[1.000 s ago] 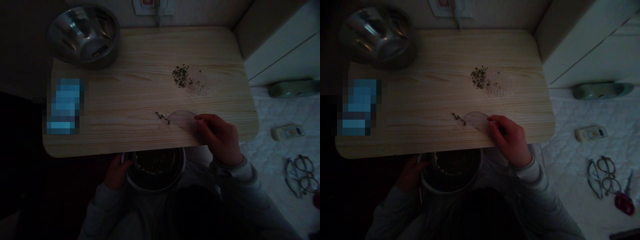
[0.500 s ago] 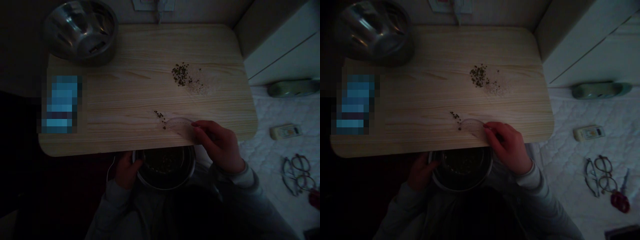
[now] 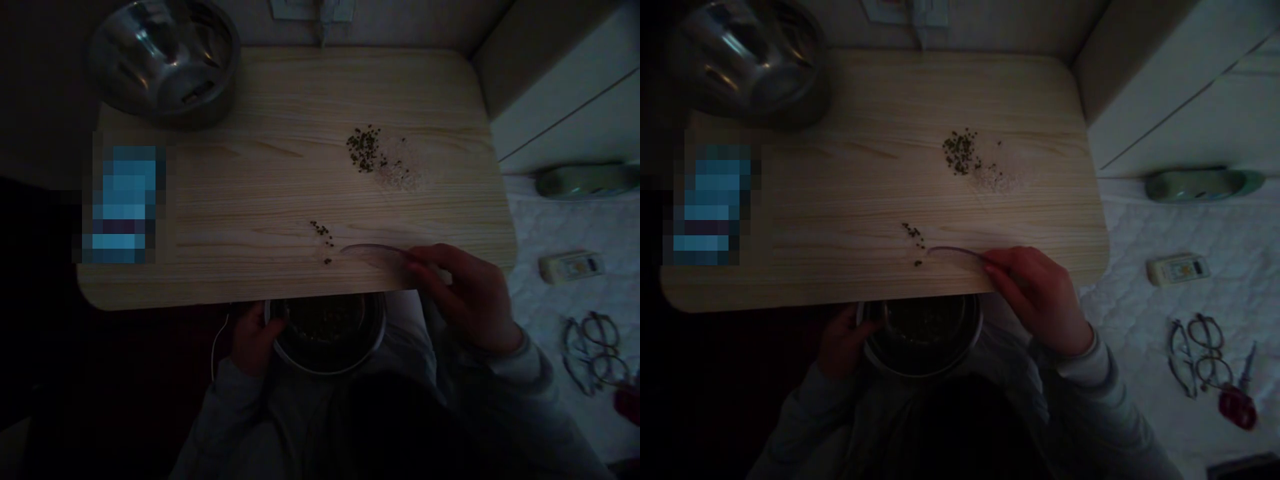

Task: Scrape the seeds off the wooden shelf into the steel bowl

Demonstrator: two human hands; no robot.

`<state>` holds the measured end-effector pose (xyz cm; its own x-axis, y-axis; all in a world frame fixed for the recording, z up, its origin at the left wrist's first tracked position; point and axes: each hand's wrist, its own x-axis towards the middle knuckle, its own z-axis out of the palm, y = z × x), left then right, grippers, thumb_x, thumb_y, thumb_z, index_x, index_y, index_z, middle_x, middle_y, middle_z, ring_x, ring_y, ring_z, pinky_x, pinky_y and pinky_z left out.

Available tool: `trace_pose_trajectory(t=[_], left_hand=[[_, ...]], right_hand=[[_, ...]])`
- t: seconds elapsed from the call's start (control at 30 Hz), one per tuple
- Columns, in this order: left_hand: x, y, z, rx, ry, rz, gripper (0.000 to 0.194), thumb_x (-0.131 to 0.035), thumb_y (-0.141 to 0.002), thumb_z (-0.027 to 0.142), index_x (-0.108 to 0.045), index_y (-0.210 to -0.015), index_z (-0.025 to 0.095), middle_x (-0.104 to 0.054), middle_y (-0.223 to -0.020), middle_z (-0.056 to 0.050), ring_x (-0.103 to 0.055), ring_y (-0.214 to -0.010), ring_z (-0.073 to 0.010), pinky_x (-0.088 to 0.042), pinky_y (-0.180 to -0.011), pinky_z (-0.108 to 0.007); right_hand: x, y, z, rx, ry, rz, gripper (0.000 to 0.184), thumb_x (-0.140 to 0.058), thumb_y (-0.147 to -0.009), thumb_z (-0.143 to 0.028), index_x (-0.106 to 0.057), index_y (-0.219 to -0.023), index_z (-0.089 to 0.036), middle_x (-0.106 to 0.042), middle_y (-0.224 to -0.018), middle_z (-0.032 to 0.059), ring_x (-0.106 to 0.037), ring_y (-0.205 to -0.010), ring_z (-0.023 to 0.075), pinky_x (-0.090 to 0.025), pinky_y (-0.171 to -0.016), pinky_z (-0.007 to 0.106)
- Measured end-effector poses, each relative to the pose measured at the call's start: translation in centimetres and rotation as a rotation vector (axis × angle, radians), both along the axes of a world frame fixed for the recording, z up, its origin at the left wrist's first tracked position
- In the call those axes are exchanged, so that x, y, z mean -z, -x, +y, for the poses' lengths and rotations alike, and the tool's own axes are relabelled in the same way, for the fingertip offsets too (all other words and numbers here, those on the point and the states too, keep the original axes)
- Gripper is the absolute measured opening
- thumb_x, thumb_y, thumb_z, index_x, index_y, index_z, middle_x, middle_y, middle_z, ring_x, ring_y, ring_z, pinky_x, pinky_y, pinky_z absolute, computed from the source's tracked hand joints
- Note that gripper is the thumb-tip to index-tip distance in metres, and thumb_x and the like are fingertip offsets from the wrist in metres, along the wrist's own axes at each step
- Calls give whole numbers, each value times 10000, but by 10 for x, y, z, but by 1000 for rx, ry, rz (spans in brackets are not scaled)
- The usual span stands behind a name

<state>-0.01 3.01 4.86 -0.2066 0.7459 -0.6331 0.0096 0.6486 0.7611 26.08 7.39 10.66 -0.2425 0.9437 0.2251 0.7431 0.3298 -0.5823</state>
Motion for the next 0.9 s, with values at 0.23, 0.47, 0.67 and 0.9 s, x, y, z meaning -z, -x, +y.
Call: trace_pose_trajectory(t=[0.23, 0.47, 0.67, 0.9], left_hand=[[9, 4, -5, 18, 13, -24, 181, -629, -508, 231, -641, -680, 174, -659, -638, 5, -583, -653, -208, -446, -641, -327], [12, 5, -6, 27, -19, -77, 239, -636, -523, 209, -656, -762, 196, -678, -698, -1, -599, -748, -231, -451, -688, -334], [10, 5, -5, 24, -11, -124, 275, -630, -520, 201, -647, -793, 181, -687, -706, -6, -609, -736, -237, -459, -687, -340], [8, 6, -4, 50, -51, -86, 275, -599, -511, 193, -648, -780, 154, -686, -702, -6, -603, -755, -237, -447, -716, -344]], right_hand=[[-6, -12, 3, -383, -229, -133, 186, -557, -759, -154, -604, -920, -233, -683, -839, 28, -569, -744, 177, -439, -635, 344], [10, -7, 10, -446, -225, -151, 228, -547, -771, -157, -604, -975, -241, -680, -922, 25, -560, -823, 183, -443, -694, 354], [13, 15, 25, -563, -270, -122, 205, -492, -805, -156, -603, -975, -185, -673, -937, 43, -537, -861, 194, -428, -710, 363], [13, 40, 32, -563, -282, -156, 206, -468, -825, -189, -608, -975, -195, -669, -940, 32, -517, -841, 177, -418, -700, 337]])
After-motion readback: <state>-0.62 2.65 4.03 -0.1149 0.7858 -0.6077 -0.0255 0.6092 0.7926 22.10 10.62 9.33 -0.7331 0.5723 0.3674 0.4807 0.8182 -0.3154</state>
